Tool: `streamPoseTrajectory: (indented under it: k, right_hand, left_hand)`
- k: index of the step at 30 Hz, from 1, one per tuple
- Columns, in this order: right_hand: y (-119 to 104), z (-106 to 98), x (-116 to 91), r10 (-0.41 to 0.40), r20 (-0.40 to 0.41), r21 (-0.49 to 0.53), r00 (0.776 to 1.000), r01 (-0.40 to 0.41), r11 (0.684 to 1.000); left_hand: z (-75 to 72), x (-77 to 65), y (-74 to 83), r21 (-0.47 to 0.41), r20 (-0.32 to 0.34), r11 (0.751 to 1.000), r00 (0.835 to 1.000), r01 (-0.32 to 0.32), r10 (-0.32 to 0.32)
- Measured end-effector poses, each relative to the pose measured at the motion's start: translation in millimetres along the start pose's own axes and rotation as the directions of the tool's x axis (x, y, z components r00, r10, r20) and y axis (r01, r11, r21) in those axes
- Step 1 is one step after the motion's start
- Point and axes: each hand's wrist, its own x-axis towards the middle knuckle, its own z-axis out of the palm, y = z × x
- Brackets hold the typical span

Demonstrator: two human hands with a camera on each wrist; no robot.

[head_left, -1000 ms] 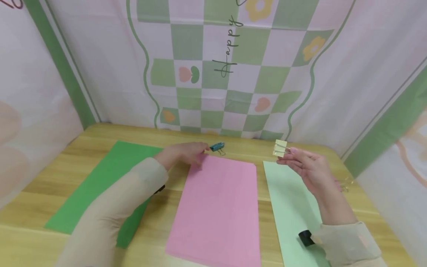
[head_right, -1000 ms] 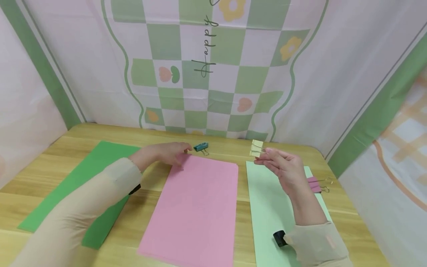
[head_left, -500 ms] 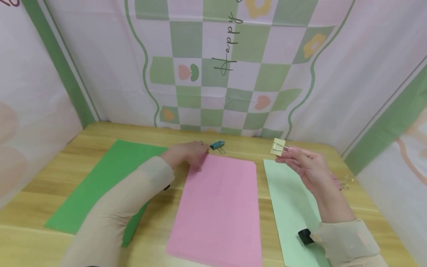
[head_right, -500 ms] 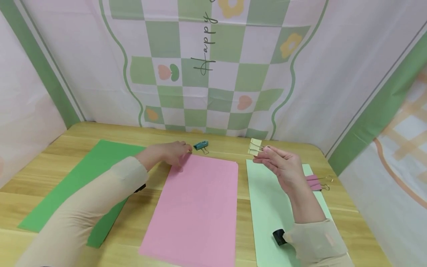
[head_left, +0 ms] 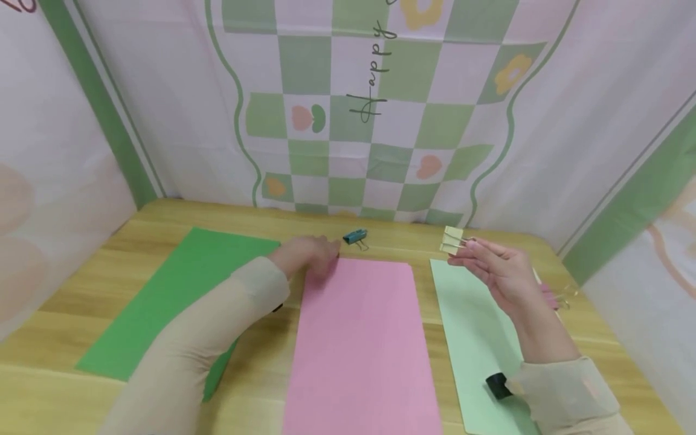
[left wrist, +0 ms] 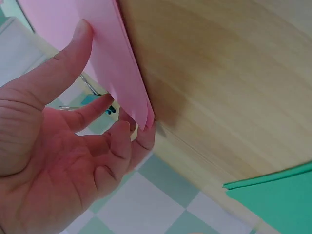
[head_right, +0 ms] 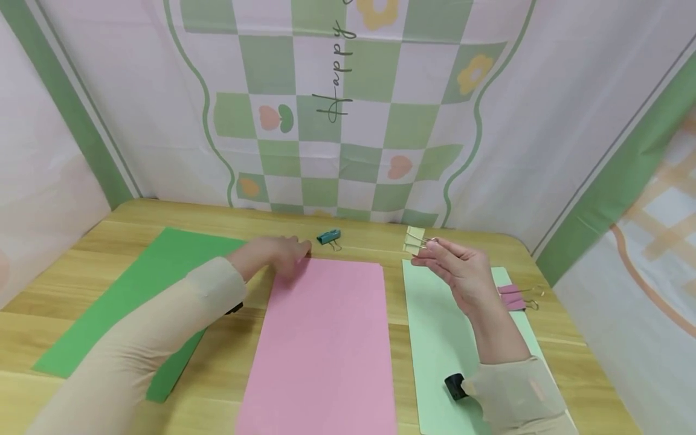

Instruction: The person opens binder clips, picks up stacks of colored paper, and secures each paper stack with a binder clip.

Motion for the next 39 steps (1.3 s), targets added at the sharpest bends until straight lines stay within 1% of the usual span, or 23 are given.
streamPoseTrajectory:
  k: [2,5,7,8,10,13,15,17,20,22,24,27,30,33,35,39]
  right_hand:
    - [0.8,0.1,0.3,0.003,-0.012,-0.011,1.000,-0.003,1.000]
    - [1.7,0.0,1.0,0.009,-0.028,-0.028,1.000,-0.009,1.000]
    - [2.1,-0.3,1.4,0.009,-0.034,-0.036,0.999,-0.011,0.999]
    - [2.2,-0.5,1.5,0.009,-0.036,-0.038,0.999,-0.010,0.999]
    - [2.2,-0.6,1.8,0.008,-0.038,-0.034,0.999,-0.009,0.999]
    - [1.8,0.3,1.9,0.008,-0.040,-0.031,0.999,-0.009,0.999]
    - [1.6,0.8,1.9,0.009,-0.040,-0.026,0.999,-0.010,1.000]
    - [1.5,1.1,1.8,0.009,-0.037,-0.022,0.999,-0.010,1.000]
    - [1.7,1.4,1.5,0.011,-0.033,-0.015,0.999,-0.011,1.000]
    - [2.0,1.4,1.3,0.011,-0.031,-0.015,0.999,-0.011,1.000]
    - [2.6,1.4,1.2,0.008,-0.032,-0.016,0.999,-0.008,1.000]
    - [3.4,0.7,1.0,0.001,-0.031,-0.026,1.000,-0.002,1.000]
    - [4.8,0.7,1.3,0.000,-0.027,-0.033,1.000,-0.001,0.999]
    - [6.6,1.5,1.7,0.005,-0.027,-0.050,1.000,-0.007,0.999]
    - [7.5,2.0,2.1,0.010,-0.030,-0.061,1.000,-0.012,0.998]
    - [8.6,2.1,2.7,0.012,-0.013,-0.068,1.000,-0.013,0.998]
  left_hand:
    - [-1.3,0.7,-0.4,-0.017,0.022,1.000,1.000,0.017,-0.016]
    - [-4.1,1.8,-0.7,-0.071,0.065,0.996,0.996,0.058,-0.054]
    - [-5.7,2.5,-0.4,-0.082,0.088,0.994,0.994,0.073,-0.065]
    - [-6.4,2.9,-0.3,-0.069,0.095,0.995,0.993,0.071,-0.065]
    - [-7.4,3.6,-0.1,-0.014,0.105,0.999,0.994,0.046,-0.045]
    - [-7.8,3.2,0.4,0.068,0.116,0.997,0.993,0.020,-0.028]
    - [-7.3,3.2,0.7,0.089,0.123,0.996,0.992,0.020,-0.031]
    - [-6.1,2.7,1.2,0.091,0.115,0.995,0.992,0.033,-0.044]
    - [-3.7,1.0,2.7,0.082,0.069,0.995,0.996,0.048,-0.054]
    - [-1.8,-0.7,4.5,0.045,0.028,0.997,0.997,0.068,-0.069]
    - [-0.4,-1.7,6.4,0.010,-0.005,0.997,0.997,0.073,-0.073]
    - [0.9,-1.8,10.3,-0.021,-0.031,0.997,0.997,0.076,-0.077]
    - [0.7,-0.5,13.0,-0.016,-0.023,0.997,0.997,0.079,-0.079]
    - [-0.6,0.6,16.0,-0.012,-0.002,0.996,0.996,0.091,-0.091]
    - [-2.0,0.9,17.9,0.006,0.015,0.996,0.996,0.087,-0.087]
    - [-3.5,0.8,21.0,-0.001,0.045,0.997,0.996,0.074,-0.074]
